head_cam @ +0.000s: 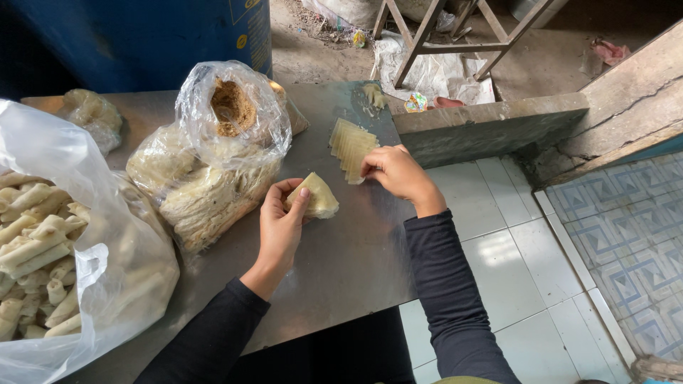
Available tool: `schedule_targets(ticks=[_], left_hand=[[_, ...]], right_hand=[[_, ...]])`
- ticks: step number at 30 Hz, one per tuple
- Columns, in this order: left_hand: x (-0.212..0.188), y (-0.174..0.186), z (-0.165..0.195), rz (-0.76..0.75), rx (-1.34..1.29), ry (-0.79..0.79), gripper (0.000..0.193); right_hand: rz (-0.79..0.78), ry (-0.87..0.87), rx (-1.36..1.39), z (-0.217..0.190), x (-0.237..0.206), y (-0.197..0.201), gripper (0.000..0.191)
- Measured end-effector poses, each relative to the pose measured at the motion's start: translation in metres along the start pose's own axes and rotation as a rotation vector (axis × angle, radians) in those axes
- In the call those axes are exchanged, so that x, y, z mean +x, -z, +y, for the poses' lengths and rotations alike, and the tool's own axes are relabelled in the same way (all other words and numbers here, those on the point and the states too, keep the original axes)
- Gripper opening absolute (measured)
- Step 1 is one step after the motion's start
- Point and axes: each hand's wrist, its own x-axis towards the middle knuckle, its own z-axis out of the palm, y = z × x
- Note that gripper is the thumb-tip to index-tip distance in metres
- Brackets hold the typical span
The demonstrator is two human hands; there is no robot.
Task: The person folds dumplings at a metal table. They take triangular dough wrappers, spoon brown filling from a plastic-lined container onto each wrapper, fold the wrapper over the filling and pinch the edges closed, then place the finished dumpling in a growing stack on the table.
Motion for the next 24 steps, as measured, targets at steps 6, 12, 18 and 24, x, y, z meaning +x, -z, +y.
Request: schedule_targets(ticks=[6,12,18,24], left_hand=[[-0.001,-0.001,0.001,0.007,0.020,-0.008,0.034],[-0.001,0.000,-0.002,0.010,0.031,-0.016,0.034],[0.001,0.001,-0.008,-0.096,-0.135,0.052,0.041],[0.000,0.000,-0.009,-0.251,-0.088,-0.155,0.056]], right_hand=[[-0.008,-0.011,0.024,0.001,0.000,-0.001,0.007],[-0.039,-0.011,0.023,-0.004,0.002,0.003,0.013],[-0.063,-0.072,0.394,-0.043,0.002,0.012,0.034],[-0.116,-0.038,0.575,-0.080,0.008,0.003,0.029]])
